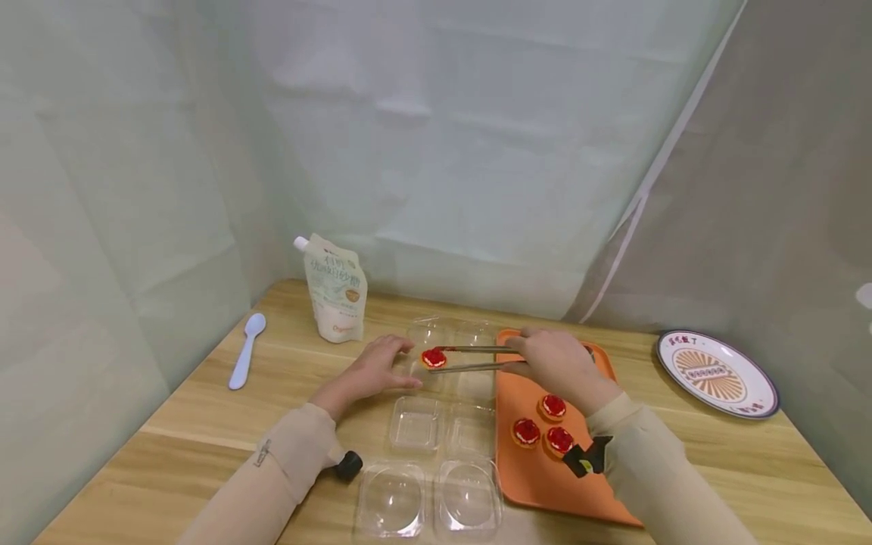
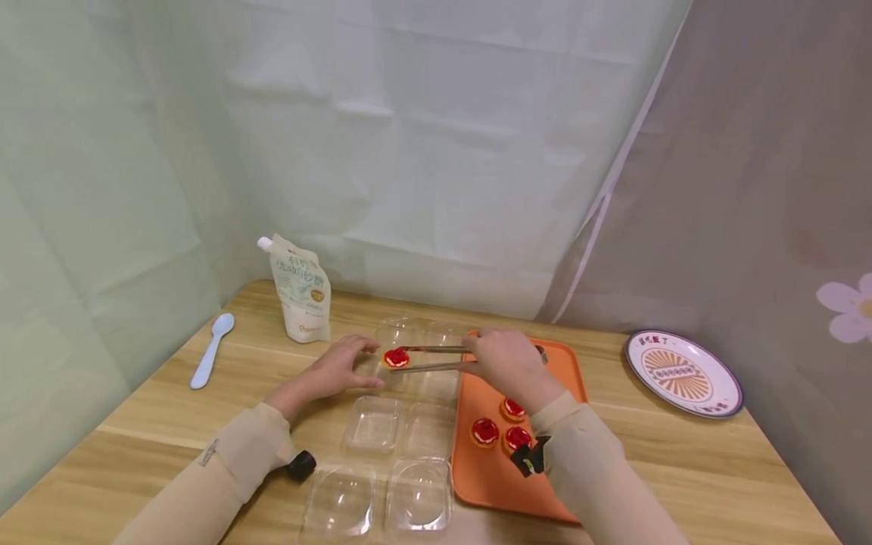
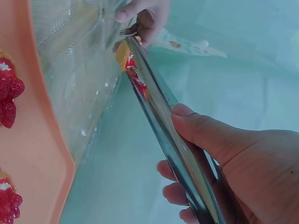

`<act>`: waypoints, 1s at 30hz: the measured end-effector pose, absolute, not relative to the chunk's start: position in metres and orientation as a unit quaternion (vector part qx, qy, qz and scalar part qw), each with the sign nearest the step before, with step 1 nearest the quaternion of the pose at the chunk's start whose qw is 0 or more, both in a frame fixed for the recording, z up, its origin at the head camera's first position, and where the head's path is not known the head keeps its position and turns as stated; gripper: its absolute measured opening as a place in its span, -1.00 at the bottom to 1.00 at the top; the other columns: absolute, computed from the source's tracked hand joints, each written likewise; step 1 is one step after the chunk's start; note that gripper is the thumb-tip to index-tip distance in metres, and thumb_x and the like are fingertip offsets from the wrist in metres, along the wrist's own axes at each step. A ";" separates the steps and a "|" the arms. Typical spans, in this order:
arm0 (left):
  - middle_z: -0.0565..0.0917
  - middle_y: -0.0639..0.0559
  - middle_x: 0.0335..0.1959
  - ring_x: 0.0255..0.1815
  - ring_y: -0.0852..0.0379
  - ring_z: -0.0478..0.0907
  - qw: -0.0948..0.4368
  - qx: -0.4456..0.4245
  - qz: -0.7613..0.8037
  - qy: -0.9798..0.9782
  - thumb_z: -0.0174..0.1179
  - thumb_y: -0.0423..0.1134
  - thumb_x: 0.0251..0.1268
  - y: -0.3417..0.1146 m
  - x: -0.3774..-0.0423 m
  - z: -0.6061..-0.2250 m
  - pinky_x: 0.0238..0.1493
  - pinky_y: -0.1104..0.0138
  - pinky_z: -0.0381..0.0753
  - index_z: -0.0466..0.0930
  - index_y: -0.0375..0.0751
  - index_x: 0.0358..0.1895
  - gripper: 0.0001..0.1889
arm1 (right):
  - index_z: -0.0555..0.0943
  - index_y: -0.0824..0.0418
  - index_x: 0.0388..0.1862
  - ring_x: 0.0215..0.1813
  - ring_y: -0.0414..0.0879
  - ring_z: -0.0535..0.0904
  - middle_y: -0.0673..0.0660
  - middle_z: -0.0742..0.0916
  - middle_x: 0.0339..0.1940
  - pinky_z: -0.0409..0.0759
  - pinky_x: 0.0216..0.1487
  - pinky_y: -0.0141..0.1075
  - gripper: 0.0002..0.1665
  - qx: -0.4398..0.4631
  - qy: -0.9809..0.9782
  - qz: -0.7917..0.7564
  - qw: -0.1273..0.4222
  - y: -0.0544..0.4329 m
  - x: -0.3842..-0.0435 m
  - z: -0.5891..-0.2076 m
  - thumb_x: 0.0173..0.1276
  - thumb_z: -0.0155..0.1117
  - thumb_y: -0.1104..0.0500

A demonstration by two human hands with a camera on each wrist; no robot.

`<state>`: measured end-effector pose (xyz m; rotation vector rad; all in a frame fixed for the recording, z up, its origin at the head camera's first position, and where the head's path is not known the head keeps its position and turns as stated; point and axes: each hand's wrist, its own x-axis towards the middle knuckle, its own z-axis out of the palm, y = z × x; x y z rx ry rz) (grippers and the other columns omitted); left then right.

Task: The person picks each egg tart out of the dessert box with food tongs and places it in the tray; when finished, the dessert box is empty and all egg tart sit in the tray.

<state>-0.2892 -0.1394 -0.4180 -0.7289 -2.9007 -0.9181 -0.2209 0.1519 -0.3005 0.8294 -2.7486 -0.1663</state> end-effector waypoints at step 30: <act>0.57 -0.17 0.08 0.18 -0.13 0.44 0.023 -0.243 -0.291 -0.925 0.44 0.08 -0.04 -0.140 -0.290 -0.421 0.29 0.01 0.39 0.45 -0.33 0.20 -0.23 | 0.69 0.06 -0.07 -0.39 -0.12 0.66 0.02 0.72 -0.21 0.53 -0.54 -0.26 -0.59 0.238 -0.955 -0.026 0.177 0.206 -0.182 -0.283 0.15 0.40 -0.09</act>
